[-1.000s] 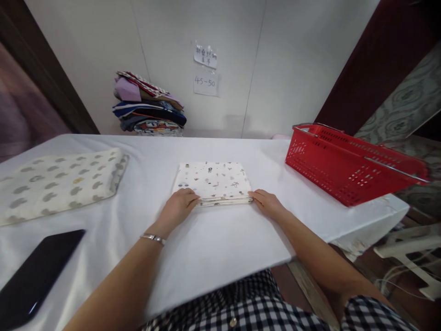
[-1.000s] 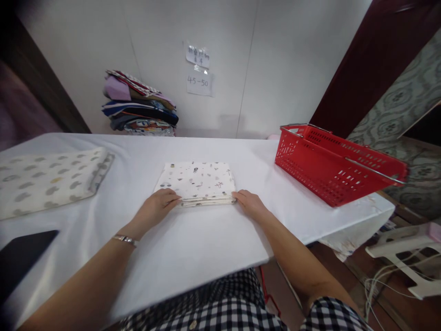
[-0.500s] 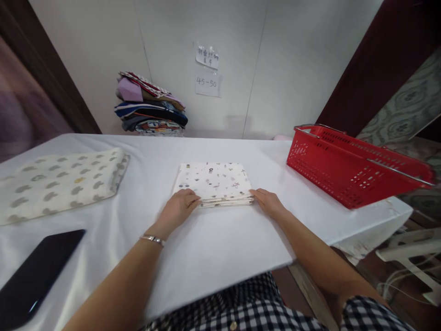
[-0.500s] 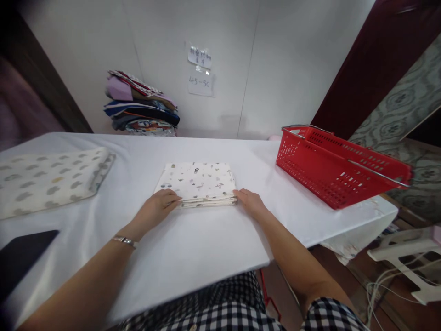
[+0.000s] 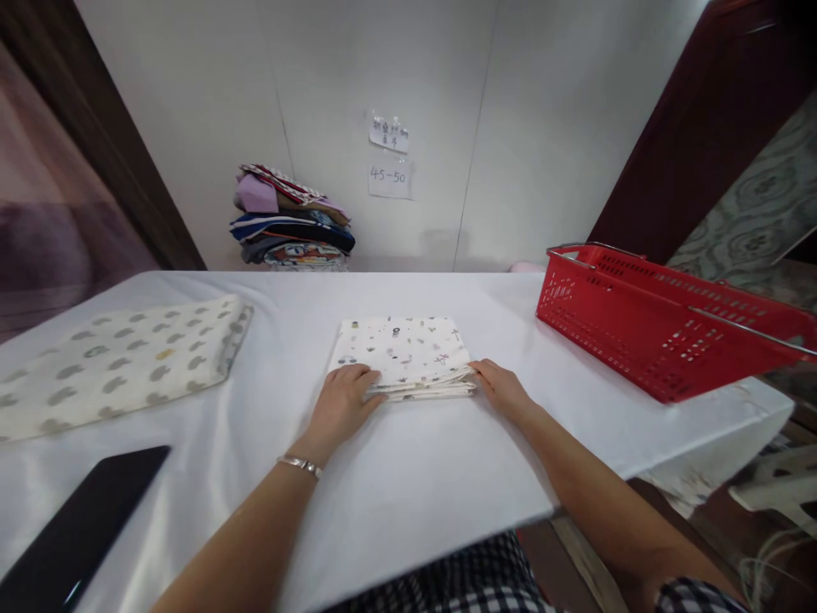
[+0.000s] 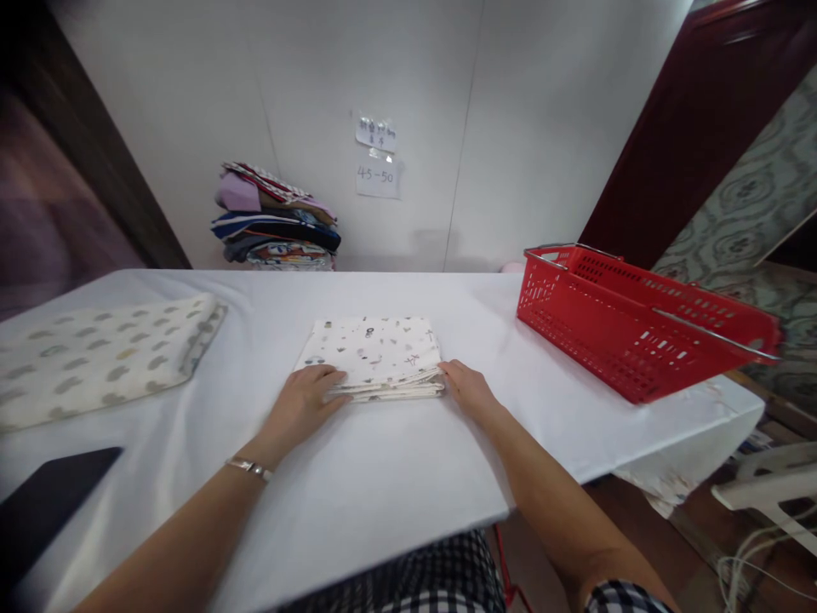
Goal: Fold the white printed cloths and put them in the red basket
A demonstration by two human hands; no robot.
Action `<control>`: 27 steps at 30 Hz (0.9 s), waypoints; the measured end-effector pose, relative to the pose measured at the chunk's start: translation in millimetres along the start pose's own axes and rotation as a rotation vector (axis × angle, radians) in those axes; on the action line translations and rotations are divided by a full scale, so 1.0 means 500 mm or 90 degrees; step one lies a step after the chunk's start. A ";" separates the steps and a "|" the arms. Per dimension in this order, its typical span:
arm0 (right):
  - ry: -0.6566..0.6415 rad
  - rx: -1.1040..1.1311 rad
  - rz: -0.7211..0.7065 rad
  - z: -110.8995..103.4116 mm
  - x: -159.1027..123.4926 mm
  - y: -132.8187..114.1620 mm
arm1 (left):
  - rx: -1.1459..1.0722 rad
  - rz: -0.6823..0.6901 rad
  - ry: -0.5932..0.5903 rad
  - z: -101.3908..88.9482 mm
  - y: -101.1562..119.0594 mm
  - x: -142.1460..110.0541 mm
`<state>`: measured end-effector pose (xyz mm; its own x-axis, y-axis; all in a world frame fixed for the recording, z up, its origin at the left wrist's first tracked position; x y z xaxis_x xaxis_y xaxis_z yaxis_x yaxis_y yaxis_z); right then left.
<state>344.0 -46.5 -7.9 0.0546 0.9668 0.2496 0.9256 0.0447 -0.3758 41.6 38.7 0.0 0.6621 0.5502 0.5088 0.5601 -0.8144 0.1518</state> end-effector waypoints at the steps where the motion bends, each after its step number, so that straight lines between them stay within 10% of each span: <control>1: -0.004 0.000 0.000 0.000 -0.001 0.000 | 0.006 -0.004 -0.003 0.000 0.001 0.001; 13: 0.025 0.056 0.032 -0.012 0.017 -0.003 | 0.018 -0.004 -0.007 0.000 -0.003 -0.001; 27: 0.052 0.117 0.042 -0.015 0.030 -0.011 | 0.057 0.011 -0.027 0.065 0.179 0.132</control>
<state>342.3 -33.8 4.6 0.1491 0.9461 0.2874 0.8357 0.0348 -0.5481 151.8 8.2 19.7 0.6909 0.5456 0.4744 0.5897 -0.8048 0.0667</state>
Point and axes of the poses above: each hand's wrist, its own x-axis towards the middle knuckle, its own z-axis out of the palm, y = z × x, the point moved 3 cm from there along x, towards the middle knuckle, and after that the axes turned 7 degrees about z, right-handed, at the moved point
